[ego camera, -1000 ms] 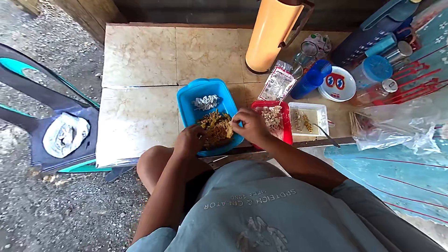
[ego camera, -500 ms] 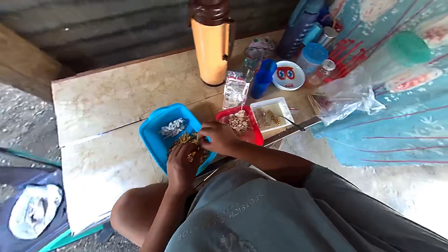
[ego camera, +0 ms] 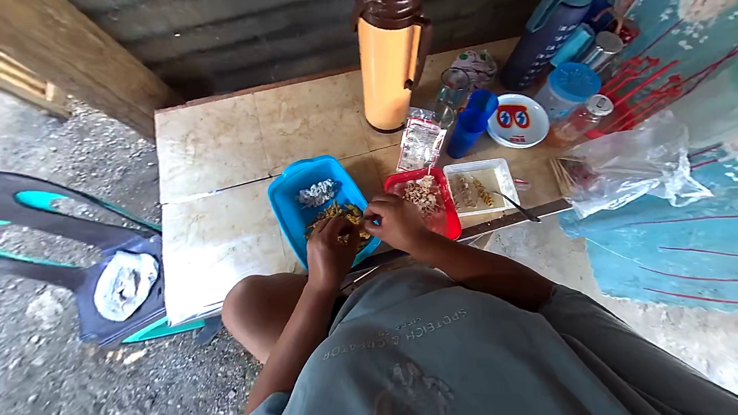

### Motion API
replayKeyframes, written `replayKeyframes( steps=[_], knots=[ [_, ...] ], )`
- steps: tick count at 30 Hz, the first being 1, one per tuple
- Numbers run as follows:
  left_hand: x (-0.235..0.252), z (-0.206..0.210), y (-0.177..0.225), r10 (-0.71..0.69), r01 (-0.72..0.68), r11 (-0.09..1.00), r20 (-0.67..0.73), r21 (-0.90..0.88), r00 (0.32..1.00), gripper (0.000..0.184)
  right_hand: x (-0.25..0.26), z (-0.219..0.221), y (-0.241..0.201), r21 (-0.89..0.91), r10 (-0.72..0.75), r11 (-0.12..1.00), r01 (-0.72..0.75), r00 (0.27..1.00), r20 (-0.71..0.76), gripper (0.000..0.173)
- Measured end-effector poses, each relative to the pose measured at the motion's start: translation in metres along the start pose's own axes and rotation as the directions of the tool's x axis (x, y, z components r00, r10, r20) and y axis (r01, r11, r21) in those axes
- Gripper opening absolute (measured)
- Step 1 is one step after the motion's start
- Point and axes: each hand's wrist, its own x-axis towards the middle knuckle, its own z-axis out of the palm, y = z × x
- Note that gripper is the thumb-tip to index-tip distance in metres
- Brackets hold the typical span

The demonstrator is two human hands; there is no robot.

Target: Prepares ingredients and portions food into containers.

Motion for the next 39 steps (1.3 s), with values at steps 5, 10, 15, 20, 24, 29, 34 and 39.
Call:
replayKeyframes(
  steps=[5, 10, 15, 20, 24, 29, 34, 39],
  knots=[
    [0.0, 0.001, 0.001, -0.025, 0.025, 1.0, 0.004, -0.01, 1.0, 0.006, 0.0, -0.001, 0.001, -0.011, 0.026, 1.0, -0.026, 0.999, 0.025, 0.009],
    [0.001, 0.001, -0.004, -0.058, 0.058, 0.998, -0.012, -0.012, 0.998, 0.008, 0.001, 0.002, 0.003, -0.013, 0.004, 1.0, -0.003, 1.0, 0.011, 0.008],
    [0.008, -0.02, -0.016, -0.125, 0.125, 0.991, 0.008, -0.038, 0.992, 0.009, 0.006, -0.007, 0.017, 0.044, 0.022, 0.999, -0.021, 1.0, -0.014, 0.013],
    [0.008, -0.038, -0.025, -0.186, 0.188, 0.981, 0.049, -0.043, 0.981, 0.016, 0.004, -0.048, 0.049, 0.085, 0.001, 0.996, 0.013, 0.987, -0.16, 0.013],
    [-0.004, -0.049, -0.025, -0.204, 0.204, 0.979, 0.046, 0.008, 0.978, 0.02, -0.03, -0.115, 0.094, -0.035, 0.185, 0.979, -0.203, 0.94, -0.286, 0.016],
    [-0.003, -0.045, -0.02, -0.185, 0.185, 0.983, 0.006, 0.012, 0.983, 0.018, -0.065, -0.139, 0.167, -0.337, 0.363, 0.821, -0.461, 0.877, -0.315, 0.021],
    [0.001, -0.04, -0.012, -0.118, 0.118, 0.993, -0.001, 0.027, 0.993, 0.017, -0.091, -0.135, 0.199, -0.606, 0.537, 0.666, -0.435, 0.844, -0.015, 0.023],
    [-0.009, -0.04, -0.022, -0.124, 0.123, 0.992, -0.051, -0.026, 0.991, 0.019, -0.115, -0.158, 0.183, -0.483, 0.758, 0.474, -0.736, 0.62, -0.202, 0.03]
  ],
)
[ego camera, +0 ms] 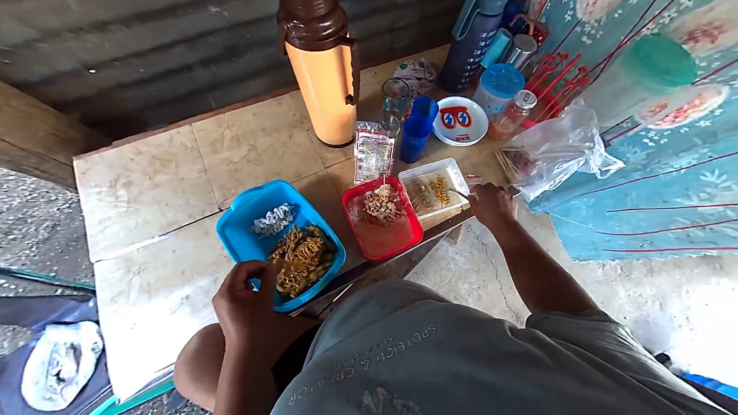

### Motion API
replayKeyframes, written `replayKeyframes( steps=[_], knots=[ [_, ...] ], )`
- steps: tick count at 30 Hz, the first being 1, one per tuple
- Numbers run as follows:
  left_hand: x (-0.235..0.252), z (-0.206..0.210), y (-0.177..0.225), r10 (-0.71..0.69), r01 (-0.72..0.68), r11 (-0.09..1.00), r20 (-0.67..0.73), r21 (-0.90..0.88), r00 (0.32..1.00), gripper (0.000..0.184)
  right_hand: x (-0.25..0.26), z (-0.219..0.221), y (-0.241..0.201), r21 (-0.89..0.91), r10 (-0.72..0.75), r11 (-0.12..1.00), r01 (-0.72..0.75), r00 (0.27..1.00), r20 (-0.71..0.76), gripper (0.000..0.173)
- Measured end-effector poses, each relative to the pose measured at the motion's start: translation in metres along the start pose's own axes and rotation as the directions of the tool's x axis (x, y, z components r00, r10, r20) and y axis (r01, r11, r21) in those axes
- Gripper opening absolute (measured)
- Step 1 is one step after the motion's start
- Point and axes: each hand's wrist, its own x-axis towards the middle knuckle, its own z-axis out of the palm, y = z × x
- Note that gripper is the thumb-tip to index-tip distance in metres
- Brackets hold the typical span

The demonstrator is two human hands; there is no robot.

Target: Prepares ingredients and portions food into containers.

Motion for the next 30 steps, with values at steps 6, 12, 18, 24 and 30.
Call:
replayKeyframes(
  steps=[6, 12, 18, 24, 30],
  knots=[
    [0.002, 0.005, 0.003, -0.026, 0.025, 1.0, -0.01, -0.017, 1.0, 0.018, 0.014, 0.013, 0.002, 0.027, 0.13, 0.99, -0.14, 0.964, 0.234, 0.042],
    [-0.004, 0.002, -0.003, -0.051, 0.049, 0.998, -0.056, -0.047, 0.997, 0.018, -0.012, -0.016, -0.004, -0.002, 0.123, 0.992, -0.123, 0.989, 0.083, 0.036],
    [-0.005, -0.005, -0.009, -0.111, 0.109, 0.993, -0.039, -0.044, 0.993, 0.02, -0.041, -0.028, 0.003, -0.037, -0.007, 0.999, 0.002, 0.99, -0.141, 0.033],
    [0.001, -0.002, -0.01, -0.113, 0.111, 0.993, -0.045, -0.047, 0.993, 0.019, -0.045, -0.03, 0.002, -0.07, 0.021, 0.997, -0.031, 0.989, -0.149, 0.034],
    [-0.002, 0.0, -0.013, -0.105, 0.101, 0.993, -0.055, -0.064, 0.993, 0.017, -0.029, -0.008, -0.015, -0.148, 0.056, 0.988, -0.046, 0.997, 0.061, 0.038]
  ],
)
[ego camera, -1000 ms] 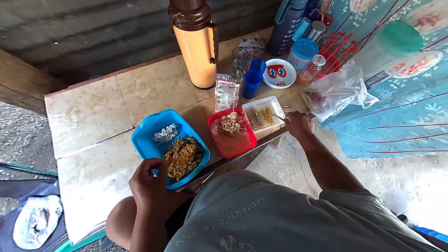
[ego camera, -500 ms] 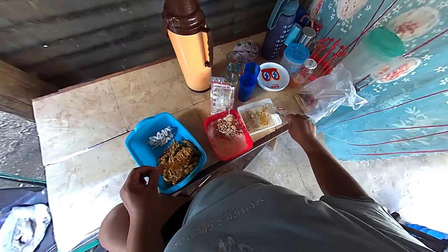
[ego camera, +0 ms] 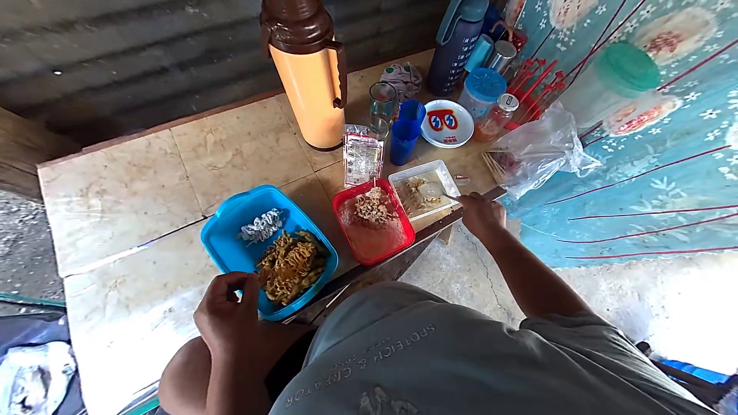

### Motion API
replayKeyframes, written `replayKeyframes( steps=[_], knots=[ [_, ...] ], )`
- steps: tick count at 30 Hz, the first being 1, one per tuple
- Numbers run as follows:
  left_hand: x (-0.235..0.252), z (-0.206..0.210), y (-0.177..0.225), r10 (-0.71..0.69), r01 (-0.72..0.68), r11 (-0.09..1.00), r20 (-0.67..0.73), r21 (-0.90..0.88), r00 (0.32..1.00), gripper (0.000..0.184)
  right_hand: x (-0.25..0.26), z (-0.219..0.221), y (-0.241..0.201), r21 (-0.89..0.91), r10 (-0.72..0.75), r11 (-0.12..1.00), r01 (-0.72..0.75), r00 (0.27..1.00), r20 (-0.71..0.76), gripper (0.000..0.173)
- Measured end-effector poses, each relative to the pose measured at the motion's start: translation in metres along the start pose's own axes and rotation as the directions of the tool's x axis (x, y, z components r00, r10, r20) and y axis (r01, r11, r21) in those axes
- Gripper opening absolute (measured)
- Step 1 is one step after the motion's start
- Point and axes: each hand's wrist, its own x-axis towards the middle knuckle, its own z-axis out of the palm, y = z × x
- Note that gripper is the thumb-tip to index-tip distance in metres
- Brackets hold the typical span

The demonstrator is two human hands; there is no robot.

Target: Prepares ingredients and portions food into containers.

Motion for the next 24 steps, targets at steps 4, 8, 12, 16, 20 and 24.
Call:
replayKeyframes(
  steps=[4, 8, 12, 16, 20, 24],
  knots=[
    [-0.003, -0.005, 0.002, 0.004, -0.003, 1.0, -0.007, 0.015, 1.0, 0.018, 0.001, -0.019, -0.004, -0.011, 0.062, 0.998, -0.063, 0.995, -0.075, 0.033],
    [-0.004, -0.009, 0.004, -0.004, 0.004, 1.0, -0.012, -0.014, 1.0, 0.018, 0.01, -0.021, -0.013, -0.099, 0.027, 0.995, -0.032, 0.998, -0.052, 0.037],
    [-0.003, -0.01, 0.004, 0.016, -0.018, 0.999, -0.046, -0.047, 0.999, 0.017, 0.017, -0.001, -0.012, 0.012, 0.065, 0.998, -0.065, 0.997, 0.038, 0.034],
    [-0.006, -0.011, 0.004, -0.006, 0.002, 0.996, -0.044, -0.086, 0.999, 0.018, 0.013, -0.005, -0.001, 0.228, 0.12, 0.963, -0.14, 0.988, 0.099, 0.033],
    [-0.005, -0.01, 0.002, -0.008, 0.005, 0.996, -0.034, -0.085, 0.999, 0.018, -0.008, -0.02, -0.006, 0.181, 0.056, 0.982, -0.045, 0.997, -0.054, 0.033],
    [-0.001, -0.006, 0.002, 0.025, -0.028, 0.995, -0.036, -0.094, 0.999, 0.016, -0.016, -0.018, -0.012, 0.073, -0.051, 0.996, 0.057, 0.995, -0.08, 0.033]
  ],
)
